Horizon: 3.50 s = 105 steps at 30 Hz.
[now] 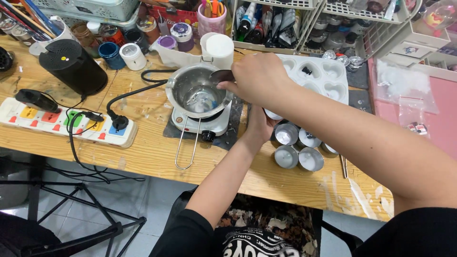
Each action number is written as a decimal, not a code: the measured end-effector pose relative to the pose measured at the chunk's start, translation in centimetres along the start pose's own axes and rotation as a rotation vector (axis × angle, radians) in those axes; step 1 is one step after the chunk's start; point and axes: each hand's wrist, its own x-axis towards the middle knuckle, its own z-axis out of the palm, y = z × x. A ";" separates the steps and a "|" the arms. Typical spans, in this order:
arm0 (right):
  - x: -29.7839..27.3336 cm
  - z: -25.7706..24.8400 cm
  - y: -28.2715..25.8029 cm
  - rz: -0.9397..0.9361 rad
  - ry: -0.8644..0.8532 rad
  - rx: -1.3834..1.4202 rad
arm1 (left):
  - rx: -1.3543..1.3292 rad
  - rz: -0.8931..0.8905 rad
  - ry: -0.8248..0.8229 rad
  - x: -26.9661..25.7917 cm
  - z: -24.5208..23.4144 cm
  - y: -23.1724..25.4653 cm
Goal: Cleaning and preparing small metal candle molds by scraping out residue with a spoon.
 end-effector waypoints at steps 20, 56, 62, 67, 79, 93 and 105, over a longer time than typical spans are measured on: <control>-15.5 -1.3 5.8 0.185 -0.126 -0.153 | -0.018 0.177 -0.377 -1.6 1.8 -0.1; -13.6 5.1 5.2 0.200 -0.245 0.101 | 0.404 0.257 -0.359 -1.6 1.6 -1.5; -12.9 4.1 5.4 0.317 -0.351 0.273 | 0.468 0.234 -0.335 -2.8 2.4 -0.5; -13.9 7.0 7.5 0.345 -0.324 0.474 | 0.502 0.333 -0.472 -2.6 1.8 -1.3; -13.7 7.2 8.7 0.520 -0.539 1.096 | 0.700 0.580 -0.631 -2.8 2.0 -0.2; -9.9 4.3 7.6 0.492 -0.602 1.500 | 0.162 0.418 -0.228 -0.9 1.4 0.0; -0.5 0.4 -0.6 0.126 -0.083 0.210 | 0.072 0.323 -0.210 3.6 -4.6 -4.6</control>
